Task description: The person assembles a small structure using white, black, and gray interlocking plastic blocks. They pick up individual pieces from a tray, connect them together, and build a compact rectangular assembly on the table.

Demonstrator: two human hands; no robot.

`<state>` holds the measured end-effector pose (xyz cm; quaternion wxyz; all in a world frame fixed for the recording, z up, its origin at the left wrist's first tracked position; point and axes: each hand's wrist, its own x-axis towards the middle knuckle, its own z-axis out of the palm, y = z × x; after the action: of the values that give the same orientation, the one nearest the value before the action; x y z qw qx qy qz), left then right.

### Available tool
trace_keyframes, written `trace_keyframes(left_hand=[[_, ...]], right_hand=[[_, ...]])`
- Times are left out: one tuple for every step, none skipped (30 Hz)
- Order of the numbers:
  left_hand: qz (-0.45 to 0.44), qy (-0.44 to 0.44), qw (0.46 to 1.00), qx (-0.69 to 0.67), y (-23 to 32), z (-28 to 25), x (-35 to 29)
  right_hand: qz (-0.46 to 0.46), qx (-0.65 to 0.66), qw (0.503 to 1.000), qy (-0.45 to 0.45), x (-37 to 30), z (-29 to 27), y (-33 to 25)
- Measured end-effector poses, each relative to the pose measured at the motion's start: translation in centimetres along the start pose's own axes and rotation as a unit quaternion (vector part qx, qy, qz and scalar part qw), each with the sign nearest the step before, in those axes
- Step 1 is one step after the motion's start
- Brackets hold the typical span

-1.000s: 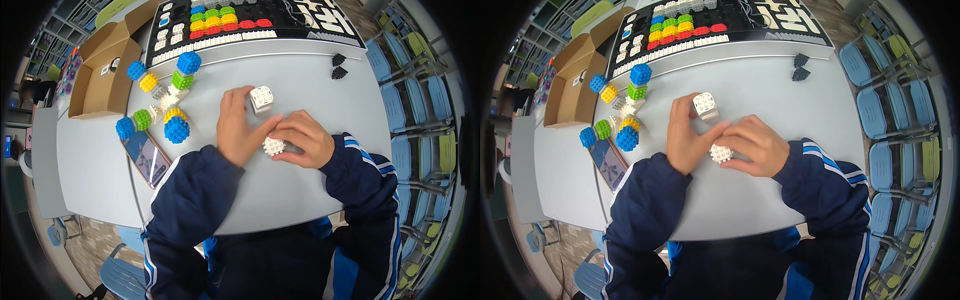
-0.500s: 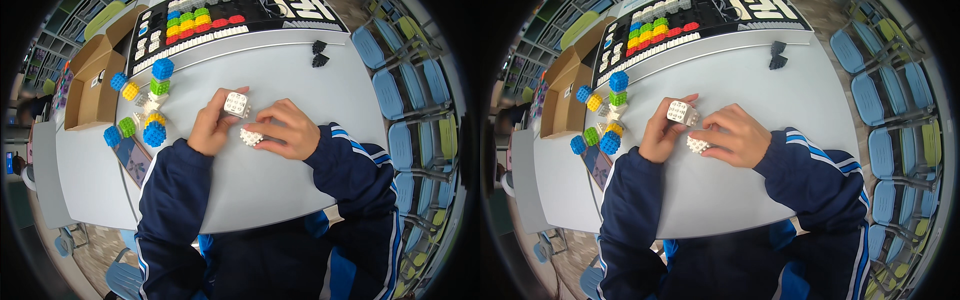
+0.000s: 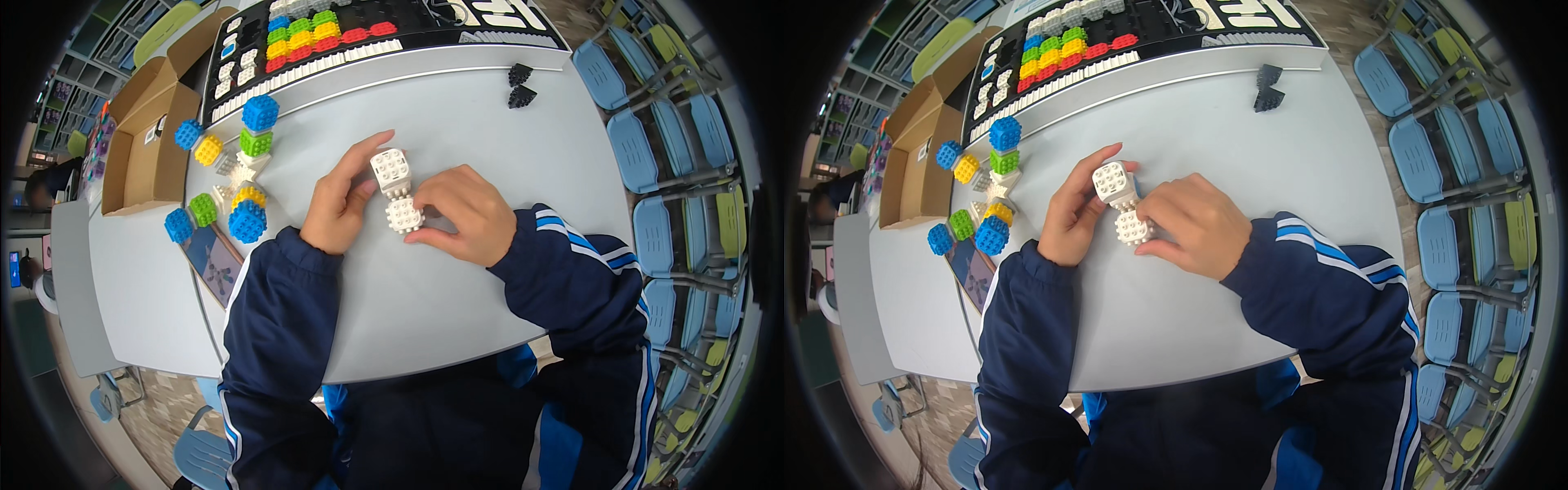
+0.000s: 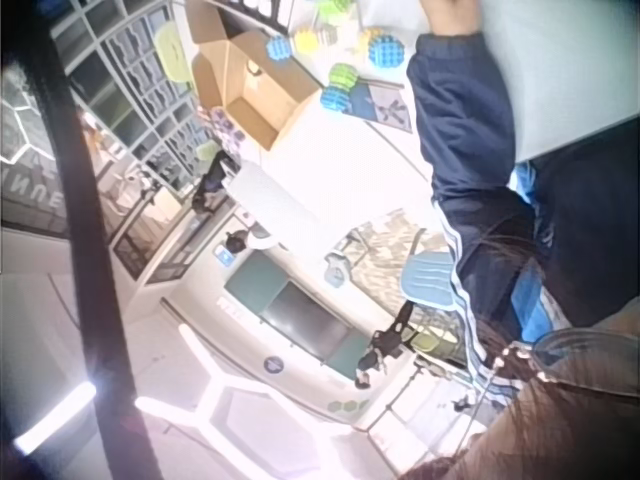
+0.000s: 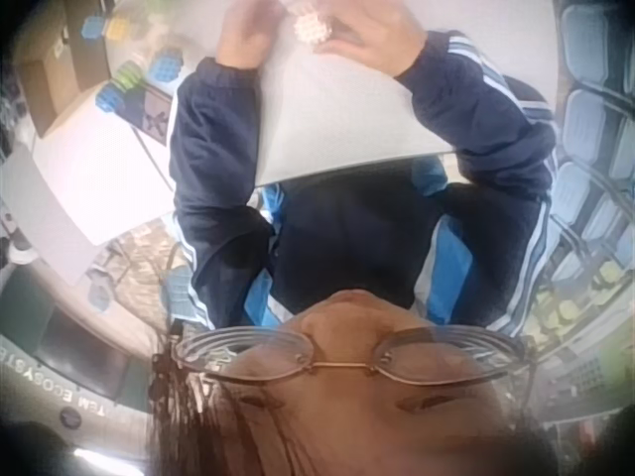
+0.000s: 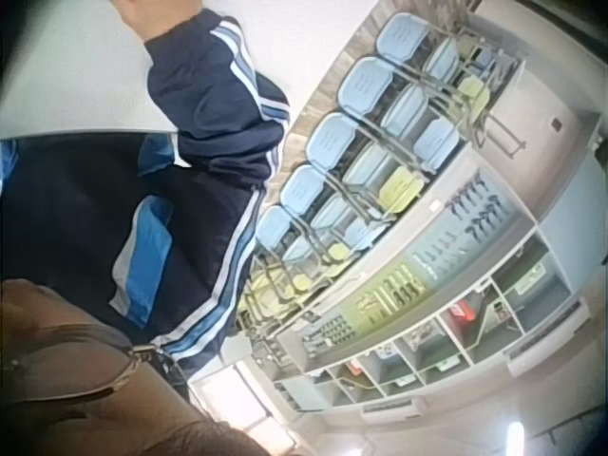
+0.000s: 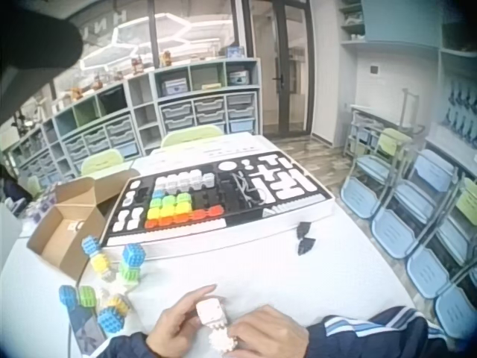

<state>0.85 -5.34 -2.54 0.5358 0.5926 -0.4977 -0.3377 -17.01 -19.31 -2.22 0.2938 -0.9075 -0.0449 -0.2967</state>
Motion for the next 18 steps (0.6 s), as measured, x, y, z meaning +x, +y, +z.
trace_keyframes(left_hand=[[-0.001, 0.009, 1.000, 0.010, -0.1, 0.0, 0.0], [-0.003, 0.017, 1.000, 0.020, -0.2, 0.0, 0.0], [0.012, 0.045, 0.999, 0.019, -0.3, 0.2, 0.0], [0.027, 0.073, 0.997, 0.018, -0.4, 0.4, 0.0], [0.042, 0.101, 0.994, 0.017, -0.5, 0.5, -0.1], [0.050, 0.146, 0.987, 0.049, -0.6, 0.6, -0.4], [0.058, 0.191, 0.976, 0.081, -0.8, 0.7, -1.1], [0.068, 0.234, 0.963, 0.115, -0.5, 1.0, -1.8], [0.049, 0.280, 0.958, 0.042, -0.2, 2.2, -2.9], [0.028, 0.288, 0.957, 0.003, 0.7, 3.0, -4.3], [0.007, 0.247, 0.969, 0.023, 0.9, 3.3, -5.4], [0.014, 0.211, 0.974, 0.080, 1.6, 3.5, -6.1], [0.022, 0.175, 0.975, 0.136, 2.2, 3.8, -6.2], [0.013, 0.176, 0.974, 0.141, 2.5, 4.0, -6.2], [0.003, 0.179, 0.973, 0.147, 2.8, 4.3, -6.3], [-0.007, 0.182, 0.971, 0.153, 3.0, 4.4, -6.3], [-0.009, 0.176, 0.973, 0.148, 2.7, 4.5, -6.2], [-0.014, 0.173, 0.974, 0.149, 2.7, 4.5, -6.2]], right_hand=[[0.002, -0.007, 1.000, 0.003, 0.0, 0.1, -0.2], [-0.004, -0.004, 1.000, -0.006, -0.1, 0.2, -0.4], [-0.010, 0.000, 1.000, -0.014, -0.1, 0.2, -0.5], [-0.016, 0.003, 1.000, -0.023, -0.2, 0.2, -0.6], [-0.016, 0.006, 1.000, -0.024, -0.1, 0.2, -0.7], [-0.015, 0.010, 1.000, -0.025, -0.1, 0.2, -0.8], [-0.014, 0.012, 0.999, -0.026, -0.1, 0.2, -0.9], [-0.011, 0.013, 1.000, -0.017, -0.1, -0.1, -0.8], [-0.009, 0.012, 1.000, -0.008, -0.2, -0.1, -0.6], [-0.012, 0.016, 1.000, 0.000, 0.1, -0.1, -0.5], [-0.024, 0.019, 1.000, 0.005, 0.2, -0.3, -0.2], [-0.034, 0.023, 0.999, 0.008, 0.2, -0.4, 0.1], [-0.044, 0.027, 0.999, 0.012, 0.2, -0.7, 0.5], [-0.054, 0.007, 0.998, 0.037, 0.3, -1.0, 0.9], [-0.065, -0.011, 0.996, 0.061, 0.6, -1.5, 1.5], [-0.076, -0.028, 0.993, 0.086, 0.9, -2.0, 2.2], [-0.071, -0.057, 0.989, 0.119, 1.0, -2.6, 3.1], [-0.067, -0.079, 0.983, 0.152, 1.5, -3.1, 4.2]])
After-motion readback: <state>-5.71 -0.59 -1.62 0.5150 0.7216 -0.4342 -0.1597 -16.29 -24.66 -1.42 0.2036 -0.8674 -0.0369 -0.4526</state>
